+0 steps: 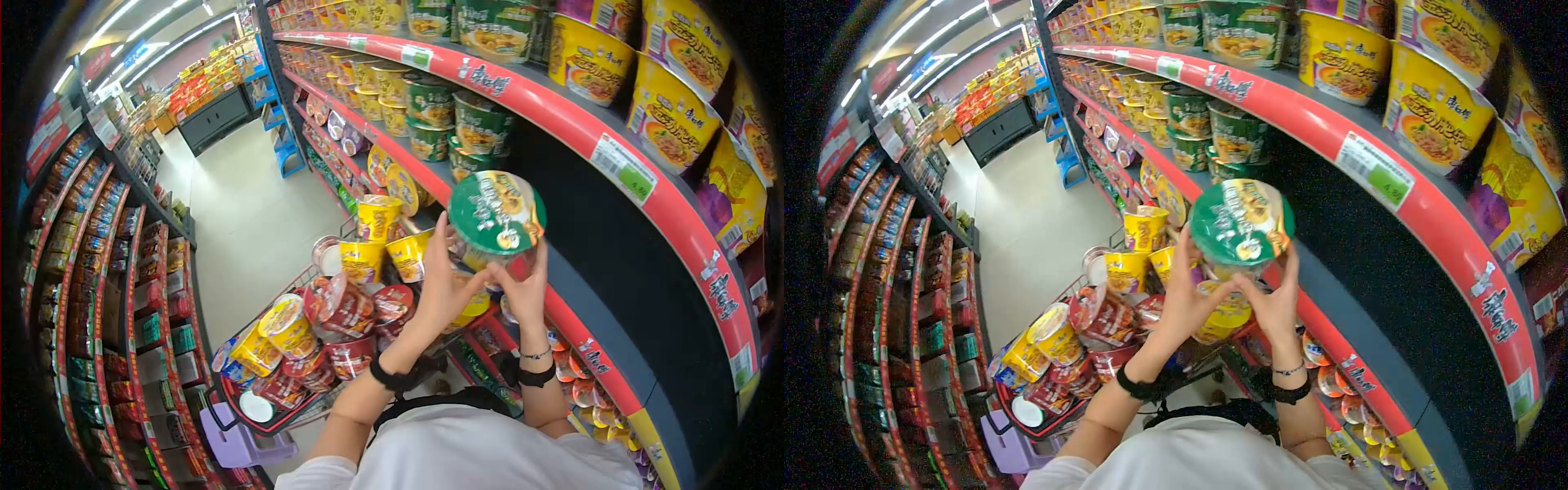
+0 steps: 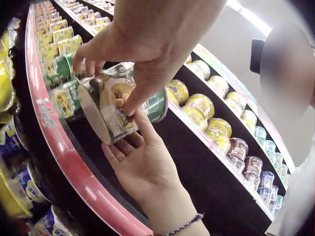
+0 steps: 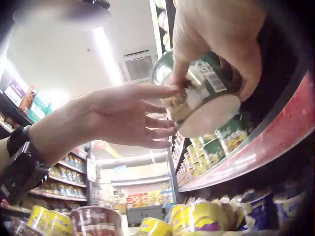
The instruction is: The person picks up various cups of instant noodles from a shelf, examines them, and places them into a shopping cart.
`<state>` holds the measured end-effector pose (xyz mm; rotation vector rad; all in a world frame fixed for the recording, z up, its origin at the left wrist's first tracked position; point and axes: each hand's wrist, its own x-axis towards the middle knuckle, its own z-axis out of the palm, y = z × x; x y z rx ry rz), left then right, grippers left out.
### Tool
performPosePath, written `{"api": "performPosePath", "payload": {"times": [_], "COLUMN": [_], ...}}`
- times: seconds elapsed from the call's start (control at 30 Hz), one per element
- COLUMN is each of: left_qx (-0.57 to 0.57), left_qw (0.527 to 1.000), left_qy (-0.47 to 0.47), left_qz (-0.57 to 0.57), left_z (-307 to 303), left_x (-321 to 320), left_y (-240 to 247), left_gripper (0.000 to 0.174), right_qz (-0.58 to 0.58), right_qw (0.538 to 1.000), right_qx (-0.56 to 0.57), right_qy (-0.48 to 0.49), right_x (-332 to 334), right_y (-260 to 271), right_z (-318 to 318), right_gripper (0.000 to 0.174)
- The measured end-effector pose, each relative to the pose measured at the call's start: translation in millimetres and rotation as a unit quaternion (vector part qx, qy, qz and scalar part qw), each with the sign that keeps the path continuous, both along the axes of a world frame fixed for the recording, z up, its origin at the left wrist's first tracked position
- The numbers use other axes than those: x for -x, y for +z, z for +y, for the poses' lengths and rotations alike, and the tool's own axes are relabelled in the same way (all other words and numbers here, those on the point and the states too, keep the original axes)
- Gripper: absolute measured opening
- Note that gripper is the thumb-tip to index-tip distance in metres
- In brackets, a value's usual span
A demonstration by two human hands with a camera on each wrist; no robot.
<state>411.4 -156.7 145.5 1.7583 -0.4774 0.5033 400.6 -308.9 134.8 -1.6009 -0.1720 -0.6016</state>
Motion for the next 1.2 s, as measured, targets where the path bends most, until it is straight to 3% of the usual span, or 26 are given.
{"api": "performPosePath", "payload": {"times": [0.07,0.17,0.4,0.53,0.63,0.7,0.77,0.9,0.97,1.07,1.1,1.2], "left_qx": [-0.015,-0.051,-0.001,0.019,-0.017,-0.017,-0.01,0.018,0.012,0.011,0.011,0.037], "left_qw": [0.999,0.998,0.999,0.994,0.997,0.999,1.0,0.999,0.996,0.98,0.969,0.947], "left_qy": [-0.018,-0.022,-0.042,-0.101,-0.067,-0.034,-0.02,0.015,0.085,0.199,0.245,0.308], "left_qz": [-0.022,-0.029,0.014,0.047,0.032,0.029,0.021,0.044,0.027,0.02,0.037,0.087], "left_z": [-33,-67,-96,-83,-65,-49,-26,31,57,101,113,147], "left_x": [-27,-60,-99,-98,-84,-76,-65,-36,-24,-1,10,44], "left_y": [-8,-17,-38,-36,-33,-38,-39,-32,-41,-49,-52,-58], "left_gripper": [0.096,0.091,0.093,0.093,0.093,0.089,0.084,0.072,0.067,0.059,0.058,0.052], "right_qz": [0.006,0.027,0.078,0.097,-0.024,-0.039,-0.03,-0.169,-0.188,-0.144,-0.128,-0.008], "right_qw": [0.999,0.98,0.969,0.973,0.985,0.971,0.97,0.935,0.941,0.984,0.992,0.979], "right_qx": [-0.027,0.116,0.177,0.173,0.137,0.117,0.083,0.072,0.059,0.061,0.016,0.087], "right_qy": [-0.031,-0.157,-0.152,-0.115,-0.104,-0.202,-0.228,-0.302,-0.275,-0.08,-0.012,0.182], "right_x": [-18,-49,-82,-81,-100,-88,-77,-66,-63,-51,-50,-17], "right_y": [2,-13,-28,-17,-56,-43,-32,-22,-19,-19,-34,-41], "right_z": [-25,-61,-69,-64,-88,-84,-81,-49,-11,55,74,133], "right_gripper": [0.088,0.085,0.082,0.079,0.071,0.066,0.061,0.042,0.037,0.034,0.035,0.036]}}
